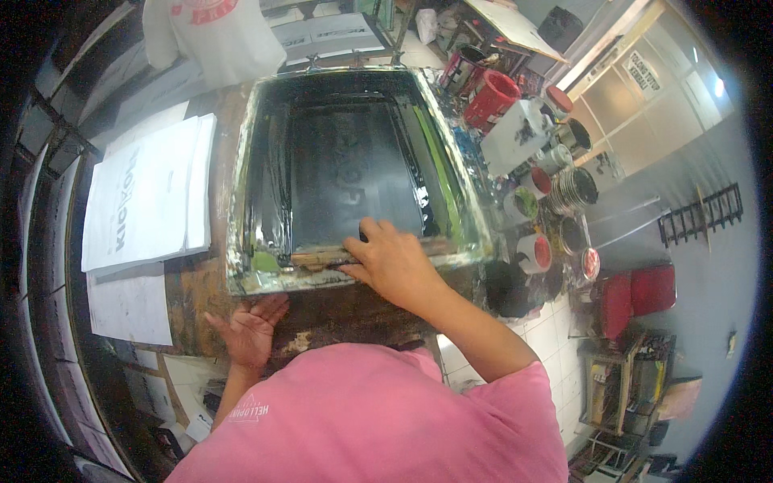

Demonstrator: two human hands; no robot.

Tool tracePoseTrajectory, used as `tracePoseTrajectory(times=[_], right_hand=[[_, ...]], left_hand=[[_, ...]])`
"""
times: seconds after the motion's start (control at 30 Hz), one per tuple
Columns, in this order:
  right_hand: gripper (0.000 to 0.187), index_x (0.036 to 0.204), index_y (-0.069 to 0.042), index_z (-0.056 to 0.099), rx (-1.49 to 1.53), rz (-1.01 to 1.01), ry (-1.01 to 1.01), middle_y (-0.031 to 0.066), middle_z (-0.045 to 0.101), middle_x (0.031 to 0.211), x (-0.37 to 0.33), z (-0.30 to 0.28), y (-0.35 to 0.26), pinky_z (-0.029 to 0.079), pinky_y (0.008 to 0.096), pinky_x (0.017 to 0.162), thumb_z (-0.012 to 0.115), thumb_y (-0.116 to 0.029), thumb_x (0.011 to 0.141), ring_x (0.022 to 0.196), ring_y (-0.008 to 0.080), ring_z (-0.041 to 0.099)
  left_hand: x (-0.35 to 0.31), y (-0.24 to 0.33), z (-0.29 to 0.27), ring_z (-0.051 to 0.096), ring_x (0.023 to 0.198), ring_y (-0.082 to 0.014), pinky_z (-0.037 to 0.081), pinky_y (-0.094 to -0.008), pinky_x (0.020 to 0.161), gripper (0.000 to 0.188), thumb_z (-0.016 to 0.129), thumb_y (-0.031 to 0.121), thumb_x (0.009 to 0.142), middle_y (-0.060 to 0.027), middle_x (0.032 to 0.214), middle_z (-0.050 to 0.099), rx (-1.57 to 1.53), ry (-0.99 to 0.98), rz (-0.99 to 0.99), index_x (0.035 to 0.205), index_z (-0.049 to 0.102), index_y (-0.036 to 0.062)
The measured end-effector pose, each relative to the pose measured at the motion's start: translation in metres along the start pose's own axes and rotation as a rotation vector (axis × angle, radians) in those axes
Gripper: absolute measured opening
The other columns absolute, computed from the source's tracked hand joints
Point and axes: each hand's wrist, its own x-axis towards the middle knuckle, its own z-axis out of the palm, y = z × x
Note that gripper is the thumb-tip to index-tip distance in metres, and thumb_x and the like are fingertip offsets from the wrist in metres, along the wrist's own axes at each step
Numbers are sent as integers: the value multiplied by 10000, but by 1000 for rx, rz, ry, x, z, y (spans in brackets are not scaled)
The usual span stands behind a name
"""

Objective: The person performs screen printing on white plastic bags by placing them on a board, lowering a mesh screen, and applying black ink using a squeegee.

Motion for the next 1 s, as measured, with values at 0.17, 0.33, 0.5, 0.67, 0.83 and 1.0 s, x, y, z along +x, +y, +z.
tracePoseTrajectory(times=[0.17,0.33,0.5,0.67,0.83,1.0], right_hand=[[362,1002,-98,660,-364,-45,484,118,587,946,22,-59,-27,422,497,874,722,-413,834,940,302,589],[368,880,-91,674,-414,-172,780,100,655,827,89,-115,-6,405,482,848,633,-456,872,837,287,639],[334,975,-41,681,-403,-249,742,150,675,895,110,-148,-11,441,464,792,588,-355,913,856,364,635],[406,668,12,590,-202,-185,733,131,570,594,128,-178,-15,444,392,538,562,-352,845,496,233,512],[402,656,3,602,-195,-42,760,104,546,550,144,-184,-25,424,372,509,549,-350,842,492,209,512],[408,665,-6,609,-88,8,668,94,542,548,156,-206,-25,410,367,501,541,-358,860,490,198,503]], left_hand=[[15,64,64,309,1469,-477,259,-572,1201,1325,340,1013,695,-345,1537,364,-200,-374,103,1521,365,-22],[78,78,80,261,1485,-488,182,-589,1215,1179,351,908,835,-343,1580,285,636,-270,420,1563,297,-18],[75,0,7,12,1547,-446,-111,-715,1142,1053,361,822,903,-297,1646,146,2346,230,358,1581,281,19],[76,-16,16,-12,1555,-424,-143,-726,1125,1112,377,852,869,-286,1643,173,2367,223,204,1580,275,4],[91,-1,44,194,1525,-417,-80,-722,1148,1060,563,722,877,-273,1545,397,2188,188,323,1511,334,-96],[135,28,99,420,1414,-443,155,-606,1204,678,744,309,905,-257,1410,563,1760,248,639,1374,510,-122]])
